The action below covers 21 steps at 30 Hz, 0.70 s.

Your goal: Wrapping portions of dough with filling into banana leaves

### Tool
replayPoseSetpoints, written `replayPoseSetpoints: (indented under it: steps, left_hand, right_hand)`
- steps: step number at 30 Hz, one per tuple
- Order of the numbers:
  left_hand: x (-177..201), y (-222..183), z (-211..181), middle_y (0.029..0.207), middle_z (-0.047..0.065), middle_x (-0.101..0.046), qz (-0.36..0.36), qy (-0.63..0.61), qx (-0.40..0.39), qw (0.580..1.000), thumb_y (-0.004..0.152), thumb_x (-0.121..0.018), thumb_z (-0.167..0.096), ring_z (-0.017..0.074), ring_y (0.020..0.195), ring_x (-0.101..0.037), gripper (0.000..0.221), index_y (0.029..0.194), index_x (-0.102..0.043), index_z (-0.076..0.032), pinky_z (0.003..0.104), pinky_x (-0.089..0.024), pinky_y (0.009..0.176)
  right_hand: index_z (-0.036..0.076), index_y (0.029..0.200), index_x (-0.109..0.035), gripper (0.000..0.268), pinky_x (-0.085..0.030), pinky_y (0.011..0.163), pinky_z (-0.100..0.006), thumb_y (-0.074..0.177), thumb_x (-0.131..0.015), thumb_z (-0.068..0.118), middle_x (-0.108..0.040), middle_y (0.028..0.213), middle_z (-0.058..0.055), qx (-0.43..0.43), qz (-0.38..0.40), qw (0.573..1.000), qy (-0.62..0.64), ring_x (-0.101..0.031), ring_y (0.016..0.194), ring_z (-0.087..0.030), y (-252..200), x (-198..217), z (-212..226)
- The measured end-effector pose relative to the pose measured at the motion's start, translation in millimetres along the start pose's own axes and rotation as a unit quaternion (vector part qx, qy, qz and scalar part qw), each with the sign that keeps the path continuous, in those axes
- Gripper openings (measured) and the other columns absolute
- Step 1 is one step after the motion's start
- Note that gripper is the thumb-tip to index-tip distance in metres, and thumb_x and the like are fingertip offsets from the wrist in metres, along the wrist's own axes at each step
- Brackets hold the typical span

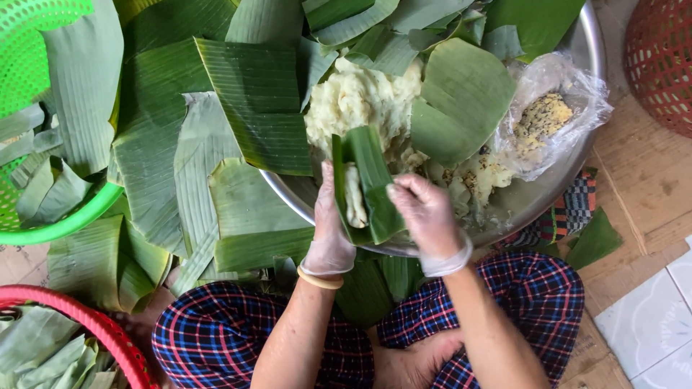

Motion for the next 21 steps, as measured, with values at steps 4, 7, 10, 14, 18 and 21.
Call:
replayPoseSetpoints:
  steps: [4, 7, 10, 14, 18, 21]
  left_hand:
    - [4.4, 0.1, -7.1, 0.108, 0.013, -0.071, -0.079, -0.086, 0.044, 0.992, 0.095, -0.056, -0.059, 0.0198, 0.097, -0.066, 0.058, 0.121, -0.067, -0.008, 0.034, -0.053, 0.096]
    - [4.8, 10.2, -3.9, 0.117, 0.011, -0.071, -0.09, -0.086, 0.058, 0.991, 0.09, -0.06, -0.06, 0.0194, 0.105, -0.067, 0.059, 0.121, -0.068, -0.01, 0.035, -0.051, 0.1]
    - [6.6, 10.5, -2.1, 0.118, 0.007, -0.071, -0.092, -0.082, 0.066, 0.99, 0.089, -0.064, -0.058, 0.0174, 0.106, -0.068, 0.055, 0.119, -0.067, -0.012, 0.035, -0.053, 0.099]
    - [12.6, 16.5, 7.1, 0.117, 0.005, -0.072, -0.096, -0.083, 0.07, 0.989, 0.088, -0.069, -0.054, 0.0169, 0.106, -0.069, 0.051, 0.118, -0.068, -0.013, 0.035, -0.054, 0.1]
    - [5.5, 11.6, 1.0, 0.113, 0.006, -0.073, -0.078, -0.062, 0.055, 0.993, 0.088, -0.069, -0.052, 0.0158, 0.101, -0.07, 0.046, 0.113, -0.068, -0.014, 0.034, -0.057, 0.096]
    - [13.7, 26.7, 9.1, 0.109, 0.007, -0.074, -0.07, -0.047, 0.052, 0.995, 0.088, -0.07, -0.053, 0.018, 0.095, -0.073, 0.046, 0.113, -0.069, -0.015, 0.035, -0.061, 0.087]
  right_hand:
    - [0.0, 0.113, -0.072, 0.021, -0.058, 0.089, -0.041, 0.094, -0.068, 0.01, -0.073, 0.101, -0.018, -0.007, 0.234, 0.926, -0.295, -0.071, 0.096, -0.029, 7.2, 1.8, 2.3]
    - [0.0, 0.111, -0.074, 0.024, -0.058, 0.086, -0.039, 0.094, -0.067, 0.014, -0.071, 0.097, -0.015, -0.042, 0.31, 0.842, -0.44, -0.071, 0.094, -0.028, -7.2, 2.7, 1.0]
    - [0.001, 0.101, -0.074, 0.018, -0.055, 0.083, -0.035, 0.096, -0.064, 0.015, -0.063, 0.089, -0.011, -0.012, 0.281, 0.868, -0.409, -0.067, 0.086, -0.024, -15.5, 5.3, -7.8]
    - [0.005, 0.091, -0.074, 0.017, -0.055, 0.071, -0.035, 0.097, -0.063, 0.017, -0.061, 0.081, -0.006, 0.02, 0.309, 0.86, -0.406, -0.066, 0.077, -0.022, -25.2, 11.0, -43.9]
    - [0.007, 0.082, -0.075, 0.025, -0.055, 0.073, -0.03, 0.099, -0.06, 0.017, -0.064, 0.074, -0.002, -0.007, 0.356, 0.828, -0.433, -0.065, 0.072, -0.017, -29.6, 5.5, 2.9]
    - [0.007, 0.085, -0.076, 0.018, -0.059, 0.073, -0.031, 0.096, -0.065, 0.017, -0.074, 0.077, -0.01, -0.035, 0.358, 0.895, -0.262, -0.072, 0.072, -0.02, -31.2, -0.2, 48.4]
Point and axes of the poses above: each hand's wrist, its own y-axis towards the middle knuckle, its own x-axis out of the back of the hand, z = x × y, the point moved 8 cm from there along y, towards the middle knuckle
